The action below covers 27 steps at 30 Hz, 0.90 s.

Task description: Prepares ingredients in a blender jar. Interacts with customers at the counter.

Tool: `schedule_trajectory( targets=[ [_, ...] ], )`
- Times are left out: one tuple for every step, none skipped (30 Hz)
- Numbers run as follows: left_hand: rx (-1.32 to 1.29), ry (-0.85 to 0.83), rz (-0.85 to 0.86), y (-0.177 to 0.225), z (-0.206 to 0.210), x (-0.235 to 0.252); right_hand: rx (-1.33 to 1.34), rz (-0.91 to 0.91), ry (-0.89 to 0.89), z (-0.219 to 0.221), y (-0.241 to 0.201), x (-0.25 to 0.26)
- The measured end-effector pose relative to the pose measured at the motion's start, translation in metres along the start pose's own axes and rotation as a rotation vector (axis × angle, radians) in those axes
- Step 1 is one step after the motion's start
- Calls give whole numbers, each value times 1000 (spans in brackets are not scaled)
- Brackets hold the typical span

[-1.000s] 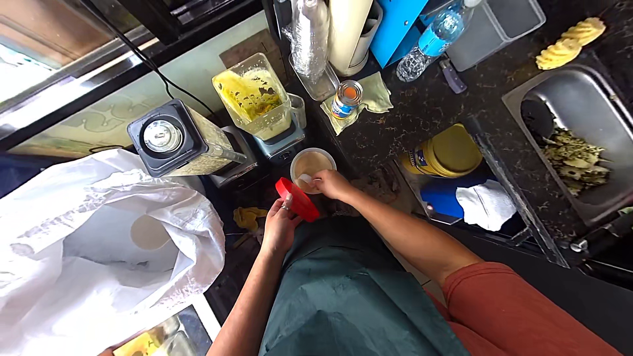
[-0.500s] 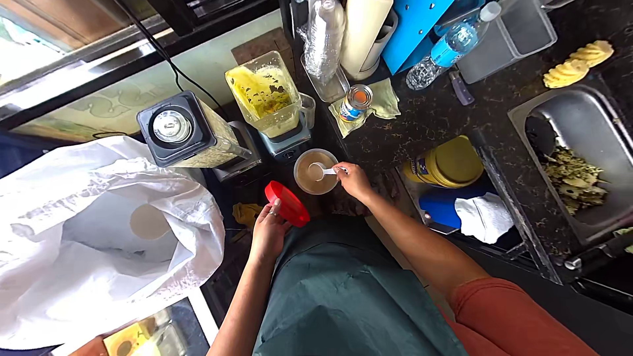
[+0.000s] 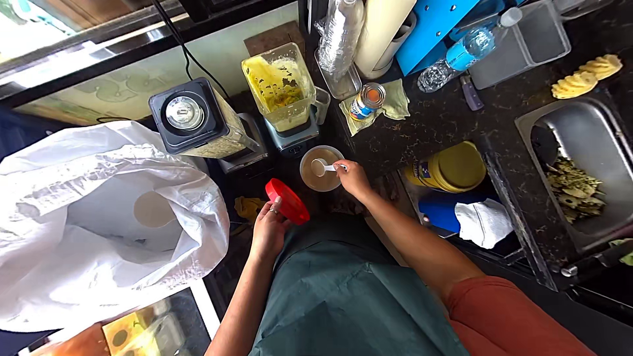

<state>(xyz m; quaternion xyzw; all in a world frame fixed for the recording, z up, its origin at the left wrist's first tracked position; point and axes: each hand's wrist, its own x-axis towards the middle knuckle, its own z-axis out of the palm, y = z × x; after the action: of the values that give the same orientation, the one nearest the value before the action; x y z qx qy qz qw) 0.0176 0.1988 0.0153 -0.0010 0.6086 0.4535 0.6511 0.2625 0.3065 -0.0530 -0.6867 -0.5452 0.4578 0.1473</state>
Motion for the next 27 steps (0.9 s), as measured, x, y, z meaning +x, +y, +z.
schedule_trajectory(
  targets=[
    [1, -2, -2, 0, 1, 1, -82, -44, 0, 5, -2, -1],
    [1, -4, -6, 0, 1, 1, -171, -93, -30, 12, -2, -2],
    [4, -10, -9, -1, 2, 2, -258, -133, -88, 20, -1, -4],
    [9, -12, -10, 0, 3, 2, -313, -149, -162, 26, -1, -6],
    [13, -13, -10, 0, 5, 2, -320, -145, -228, 31, -2, -6],
    [12, -16, -10, 1, 6, 2, -287, -126, -268, 33, -3, -5],
    [8, -20, -10, 2, 6, 2, -230, -91, -279, 32, -2, -3],
    [4, -21, -10, 2, 5, 2, -160, -46, -264, 29, 1, -2],
    [3, -21, -8, 3, 5, 3, -93, 4, -235, 24, 5, -1],
    [5, -19, -7, 3, 4, 4, -38, 46, -198, 19, 10, -2],
    [8, -14, -7, 3, 3, 4, 10, 79, -163, 14, 14, -4],
    [14, -11, -7, 4, 2, 5, 54, 103, -129, 10, 19, -8],
    [19, -14, -7, 5, 1, 6, 102, 125, -94, 7, 23, -12],
    [24, -16, -6, 6, 1, 6, 160, 147, -54, 5, 27, -15],
    [30, -15, -7, 8, 1, 7, 237, 174, -11, 4, 31, -19],
    [32, -15, -8, 10, 2, 7, 326, 202, 28, 5, 35, -23],
    [32, -17, -7, 11, 3, 8, 407, 224, 57, 6, 39, -26],
    [34, -20, -6, 13, 3, 9, 469, 240, 80, 7, 42, -29],
    [40, -21, -5, 15, 3, 10, 510, 243, 102, 9, 45, -31],
    [52, -20, -6, 17, 3, 10, 526, 238, 116, 10, 47, -32],
    [71, -21, -8, 19, 3, 10, 528, 231, 129, 11, 49, -32],
    [89, -19, -7, 21, 2, 11, 531, 224, 146, 13, 50, -32],
    [106, -18, -4, 23, 1, 12, 535, 219, 160, 13, 50, -33],
    [118, -17, 1, 24, 0, 13, 537, 213, 169, 14, 51, -33],
    [127, -17, 4, 26, -1, 14, 539, 208, 174, 15, 52, -33],
    [135, -16, 3, 27, -1, 15, 541, 206, 182, 16, 53, -33],
    [143, -15, 2, 28, -1, 16, 541, 201, 190, 16, 53, -33]
  ],
)
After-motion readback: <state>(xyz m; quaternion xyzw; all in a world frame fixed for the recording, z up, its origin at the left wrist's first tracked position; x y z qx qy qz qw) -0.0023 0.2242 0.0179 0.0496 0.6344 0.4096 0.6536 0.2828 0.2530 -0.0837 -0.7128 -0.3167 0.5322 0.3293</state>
